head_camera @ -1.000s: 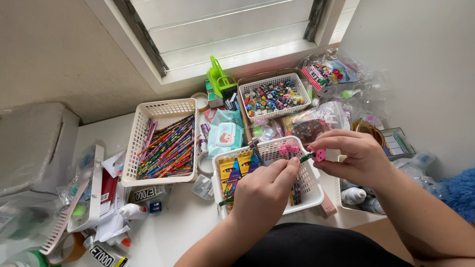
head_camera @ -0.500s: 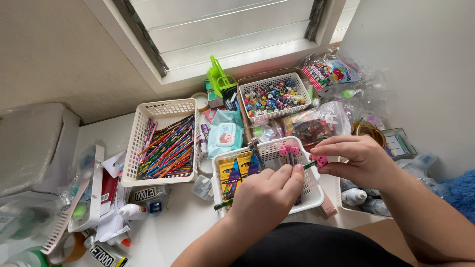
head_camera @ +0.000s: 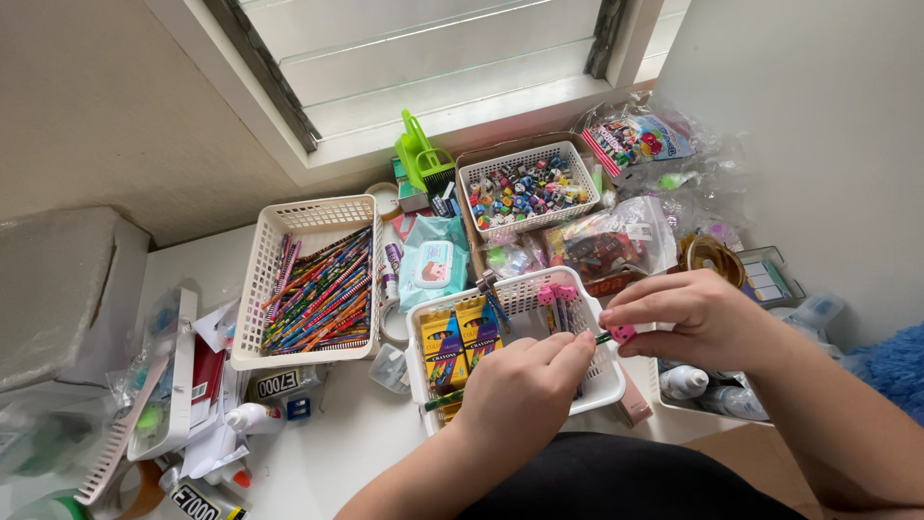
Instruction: The person attaches small character toppers to pencils one by one and places them into a white basket. The person repeatedly picks up pencils and toppers from nearby baskets, fits the toppers onto the pencil ends, and arranges the finished pencils in a separate container.
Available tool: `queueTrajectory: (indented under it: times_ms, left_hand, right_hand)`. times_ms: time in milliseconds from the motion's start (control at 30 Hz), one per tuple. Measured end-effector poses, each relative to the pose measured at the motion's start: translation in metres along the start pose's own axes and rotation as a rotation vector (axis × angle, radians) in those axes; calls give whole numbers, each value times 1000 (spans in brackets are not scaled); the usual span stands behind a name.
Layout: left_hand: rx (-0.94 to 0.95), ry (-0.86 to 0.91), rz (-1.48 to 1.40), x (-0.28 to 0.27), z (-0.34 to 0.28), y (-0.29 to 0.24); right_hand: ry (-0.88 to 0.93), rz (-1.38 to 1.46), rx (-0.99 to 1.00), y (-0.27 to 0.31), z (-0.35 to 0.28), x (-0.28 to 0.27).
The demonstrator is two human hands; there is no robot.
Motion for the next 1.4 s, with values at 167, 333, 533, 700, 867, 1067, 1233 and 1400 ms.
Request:
queueTrajectory:
  times_ms: [167, 333, 533, 700, 867, 1067, 1233, 1400]
  left_hand:
    - [-27, 15, 4, 8, 0, 2]
    - [-149, -237, -197, 8, 7, 3]
    - [-463, -288, -544, 16, 1, 20]
    - [-491, -254, -620, 31, 4, 24]
    - [-676, -330, -807, 64, -10, 34]
    - [-813, -469, -1265, 78, -19, 43]
    - [-899, -539, -1568, 99, -20, 47]
    - [-950, -755, -1522, 117, -44, 86]
  right_hand:
    - [22, 38, 43, -8, 0, 8]
    - [-36, 300, 166, -27, -6, 14]
    - [-197, 1151, 231, -42, -15, 22]
    - [-484, 92, 399, -30, -8, 28]
    - [-570, 354, 460, -35, 6, 39]
    - [-686, 858, 480, -66, 11, 35]
    - [-436, -78, -32, -12, 22, 69]
    - [-66, 266, 42, -26, 9, 72]
Point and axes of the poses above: each hand's wrist, its own z-axis towards the middle knuckle, its own x-axis out of the palm, y = z × x, the point moved 3 cm from there along z, towards the middle knuckle, and after that the axes turned 11 degrees about x, right-handed, at the moved point
